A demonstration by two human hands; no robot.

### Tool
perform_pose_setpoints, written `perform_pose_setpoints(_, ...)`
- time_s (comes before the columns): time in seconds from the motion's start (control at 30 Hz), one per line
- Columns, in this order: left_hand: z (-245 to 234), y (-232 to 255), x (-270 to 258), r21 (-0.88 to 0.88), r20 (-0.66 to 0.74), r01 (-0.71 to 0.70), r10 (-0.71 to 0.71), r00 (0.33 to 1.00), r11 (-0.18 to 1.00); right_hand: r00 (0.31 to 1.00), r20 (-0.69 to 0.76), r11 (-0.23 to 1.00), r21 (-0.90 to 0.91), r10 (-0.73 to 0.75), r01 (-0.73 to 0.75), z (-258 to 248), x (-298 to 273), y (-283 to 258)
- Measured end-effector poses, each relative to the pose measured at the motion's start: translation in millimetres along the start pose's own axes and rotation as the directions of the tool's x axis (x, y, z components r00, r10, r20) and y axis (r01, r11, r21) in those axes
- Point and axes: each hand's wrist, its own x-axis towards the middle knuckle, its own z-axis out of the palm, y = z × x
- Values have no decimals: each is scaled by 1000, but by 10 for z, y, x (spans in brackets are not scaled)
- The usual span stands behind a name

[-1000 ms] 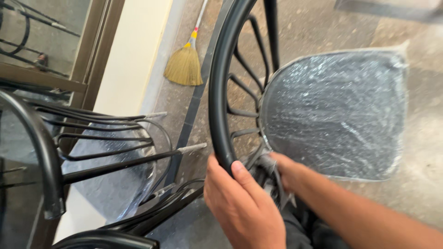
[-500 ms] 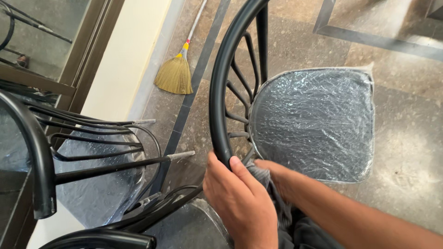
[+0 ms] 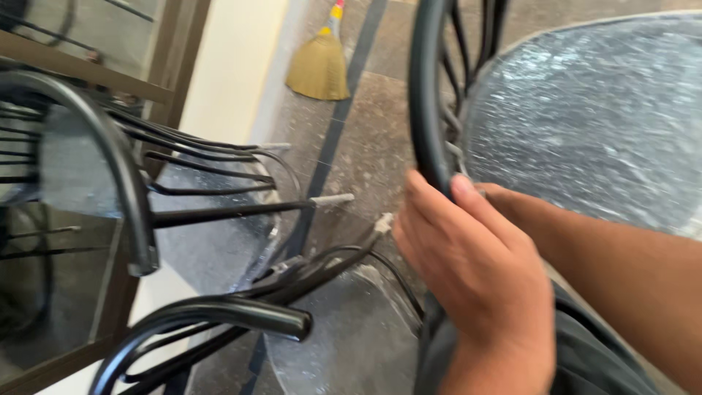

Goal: The person wipes the backrest and seat of a black metal chair using a gray cloth. The chair is wrapped in clear plastic film. The person moves around the chair to clean different parts of the backrest and seat.

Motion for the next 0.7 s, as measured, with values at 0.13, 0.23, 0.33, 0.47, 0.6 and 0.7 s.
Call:
perform_pose_setpoints(0.13, 5, -18, -10, -28, 64, 84, -82, 995, 996, 999, 6, 993, 110, -52, 51, -4, -741, 100)
perform_pose_setpoints(0.23, 31, -67, -24, -52, 23, 31, -30, 999, 998, 992, 22, 986, 113, -124, 121, 245, -1491, 200)
perform_pose_setpoints(0.33, 41, -86, -50, -50, 45, 53, -51, 998, 997, 977, -56, 978, 21, -207, 209, 471, -2251, 197)
perform_pose_setpoints(0.47, 65, -95, -15, -22, 2, 23, -23, 1000, 999, 922, -241, 946, 40, -302, 321, 897, -2980, -53)
perform_pose_setpoints(0.6, 93, -98, -22, 14, -27, 23, -23, 999, 1000, 899, -316, 953, -131, -303, 275, 1273, -3244, -421)
perform_pose_setpoints(0.7, 72, -97, -41, -40, 44, 97, -95, 994, 994, 917, -323, 913, -398, -233, 91, 1260, -2912, -739)
